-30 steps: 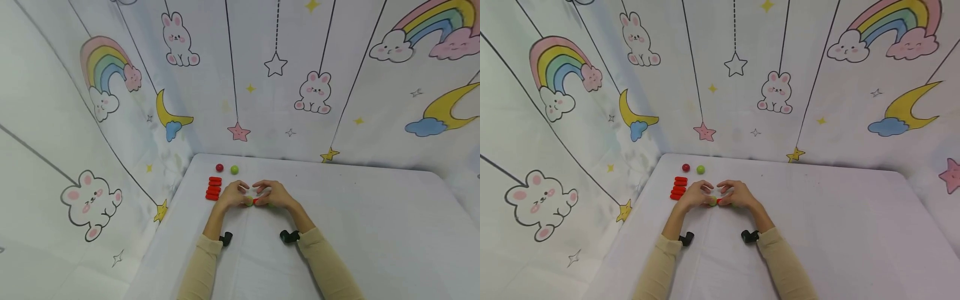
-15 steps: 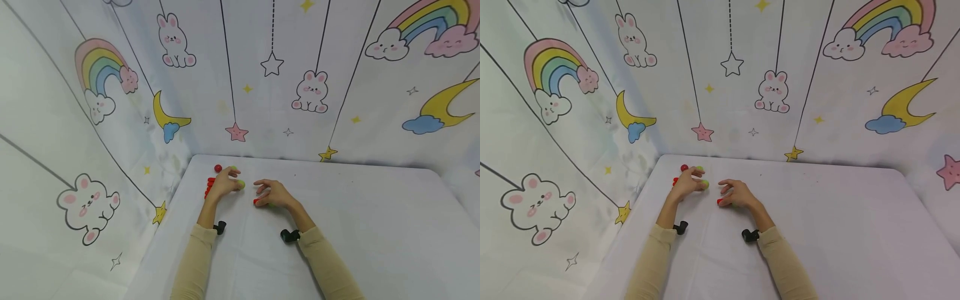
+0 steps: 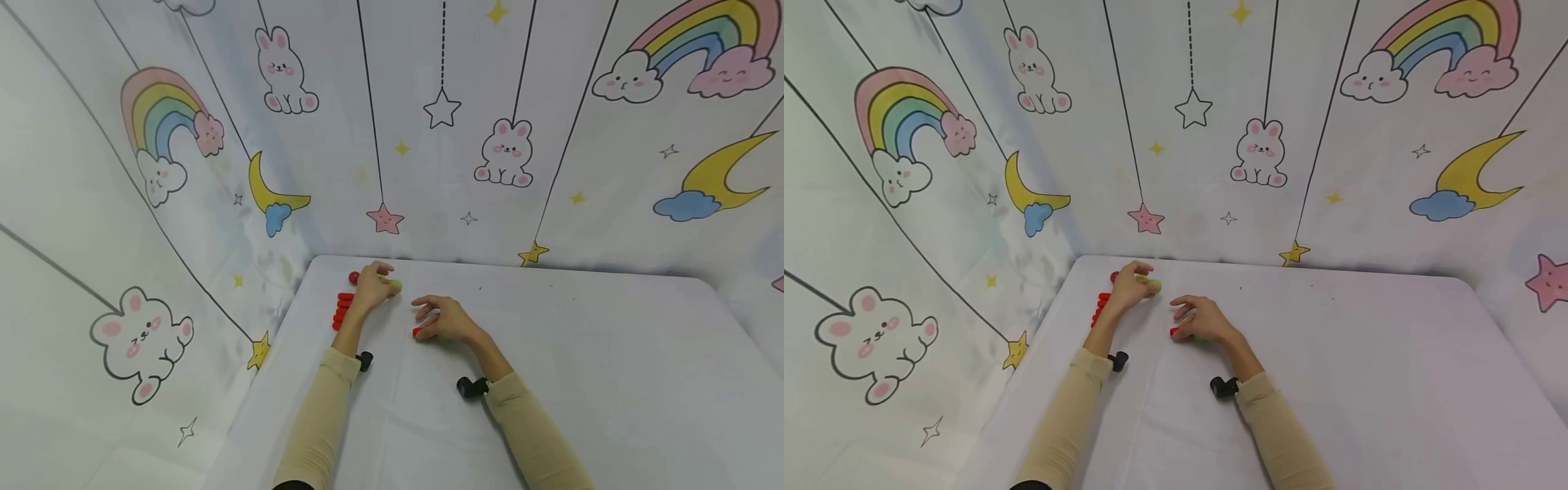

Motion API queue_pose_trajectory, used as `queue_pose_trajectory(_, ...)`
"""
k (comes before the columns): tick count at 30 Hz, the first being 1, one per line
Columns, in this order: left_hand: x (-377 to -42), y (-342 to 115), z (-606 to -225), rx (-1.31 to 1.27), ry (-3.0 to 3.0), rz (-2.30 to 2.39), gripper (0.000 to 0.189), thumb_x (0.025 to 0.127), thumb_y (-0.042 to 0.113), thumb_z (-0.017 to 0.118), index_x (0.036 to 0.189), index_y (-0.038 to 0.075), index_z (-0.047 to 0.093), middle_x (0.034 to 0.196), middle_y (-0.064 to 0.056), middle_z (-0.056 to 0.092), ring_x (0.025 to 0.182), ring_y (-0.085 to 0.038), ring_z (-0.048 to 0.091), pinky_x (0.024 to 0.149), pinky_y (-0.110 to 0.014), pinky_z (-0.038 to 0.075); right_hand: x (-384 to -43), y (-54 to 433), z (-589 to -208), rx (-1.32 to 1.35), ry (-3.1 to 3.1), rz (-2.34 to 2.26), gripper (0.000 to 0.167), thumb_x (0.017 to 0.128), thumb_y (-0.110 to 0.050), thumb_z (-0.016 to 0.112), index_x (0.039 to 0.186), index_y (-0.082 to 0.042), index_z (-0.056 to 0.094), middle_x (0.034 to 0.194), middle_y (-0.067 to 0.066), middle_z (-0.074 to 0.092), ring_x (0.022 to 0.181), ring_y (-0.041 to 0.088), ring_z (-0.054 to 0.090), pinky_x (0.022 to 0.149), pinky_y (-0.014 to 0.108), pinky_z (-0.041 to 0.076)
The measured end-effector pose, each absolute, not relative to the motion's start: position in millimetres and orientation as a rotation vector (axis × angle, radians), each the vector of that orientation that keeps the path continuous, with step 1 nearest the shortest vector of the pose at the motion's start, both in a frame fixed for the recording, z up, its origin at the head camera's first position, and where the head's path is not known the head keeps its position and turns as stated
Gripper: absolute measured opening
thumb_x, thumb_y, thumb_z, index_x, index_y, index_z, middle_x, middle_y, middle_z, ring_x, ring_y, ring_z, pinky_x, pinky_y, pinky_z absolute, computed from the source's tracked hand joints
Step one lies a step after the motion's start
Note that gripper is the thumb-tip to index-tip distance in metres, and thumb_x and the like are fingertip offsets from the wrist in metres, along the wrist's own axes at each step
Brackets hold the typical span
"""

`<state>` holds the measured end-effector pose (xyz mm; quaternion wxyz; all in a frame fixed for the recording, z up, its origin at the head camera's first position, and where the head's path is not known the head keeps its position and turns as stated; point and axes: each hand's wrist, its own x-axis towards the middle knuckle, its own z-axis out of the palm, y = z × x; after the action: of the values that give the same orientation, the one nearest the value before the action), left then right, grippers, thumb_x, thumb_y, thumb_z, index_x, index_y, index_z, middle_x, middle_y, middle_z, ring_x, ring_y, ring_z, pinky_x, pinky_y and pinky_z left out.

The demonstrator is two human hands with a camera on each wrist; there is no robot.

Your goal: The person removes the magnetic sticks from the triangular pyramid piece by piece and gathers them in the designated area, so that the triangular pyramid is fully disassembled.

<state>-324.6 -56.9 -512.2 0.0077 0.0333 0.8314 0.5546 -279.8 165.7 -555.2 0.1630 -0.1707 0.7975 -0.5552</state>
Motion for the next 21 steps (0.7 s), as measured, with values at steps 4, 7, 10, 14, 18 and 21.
queue_pose_trajectory(4,-332.4,-53.1,-514.0,0.106,2.665,1.699,0.047,0.085,-0.003,0.078,0.13,-0.003,0.063,0.131,-0.021,0.056,0.106,-0.031,0.068,0.075,-0.032,0.061,-279.0,165.0,-553.9,-0.487,2.286,-1.569,0.072,0.075,-0.002,0.092,0.141,-0.008,0.063,0.112,0.011,0.069,0.087,0.019,0.076,0.068,0.031,0.06)
queue_pose_trajectory(7,-336.2,-49.4,-516.4,0.108,2.709,1.664,0.045,0.085,-0.003,0.077,0.127,-0.003,0.064,0.129,-0.019,0.055,0.105,-0.031,0.068,0.075,-0.033,0.061,-278.8,164.4,-554.2,-0.49,2.289,-1.567,0.072,0.075,-0.001,0.092,0.14,-0.008,0.063,0.111,0.011,0.069,0.087,0.019,0.076,0.069,0.031,0.06)
queue_pose_trajectory(10,-339.2,-45.0,-519.4,0.136,2.762,1.61,0.04,0.085,-0.003,0.075,0.124,-0.001,0.065,0.127,-0.019,0.054,0.101,-0.03,0.069,0.075,-0.031,0.059,-279.1,164.3,-555.7,-0.502,2.301,-1.563,0.071,0.075,0.0,0.092,0.139,-0.008,0.064,0.11,0.011,0.07,0.086,0.019,0.076,0.069,0.031,0.06)
queue_pose_trajectory(14,-341.3,-39.1,-522.0,0.176,2.827,1.561,0.039,0.084,-0.003,0.074,0.122,-0.003,0.066,0.124,-0.019,0.054,0.096,-0.028,0.068,0.076,-0.031,0.056,-279.0,164.7,-556.6,-0.522,2.313,-1.569,0.069,0.075,0.0,0.092,0.138,-0.005,0.064,0.109,0.012,0.07,0.084,0.02,0.075,0.07,0.031,0.06)
queue_pose_trajectory(18,-343.4,-33.9,-525.8,0.175,2.868,1.543,0.038,0.083,-0.005,0.073,0.121,-0.004,0.065,0.12,-0.019,0.053,0.094,-0.028,0.066,0.079,-0.033,0.054,-278.9,164.9,-555.7,-0.528,2.297,-1.585,0.069,0.075,0.001,0.092,0.138,-0.005,0.064,0.109,0.011,0.07,0.085,0.021,0.075,0.07,0.032,0.061)
queue_pose_trajectory(21,-345.0,-30.4,-528.9,0.162,2.893,1.518,0.037,0.083,-0.006,0.072,0.12,-0.003,0.065,0.119,-0.019,0.052,0.093,-0.028,0.065,0.082,-0.035,0.054,-278.7,164.9,-555.2,-0.532,2.277,-1.598,0.069,0.075,0.002,0.091,0.138,-0.004,0.064,0.109,0.012,0.069,0.087,0.021,0.075,0.07,0.033,0.061)
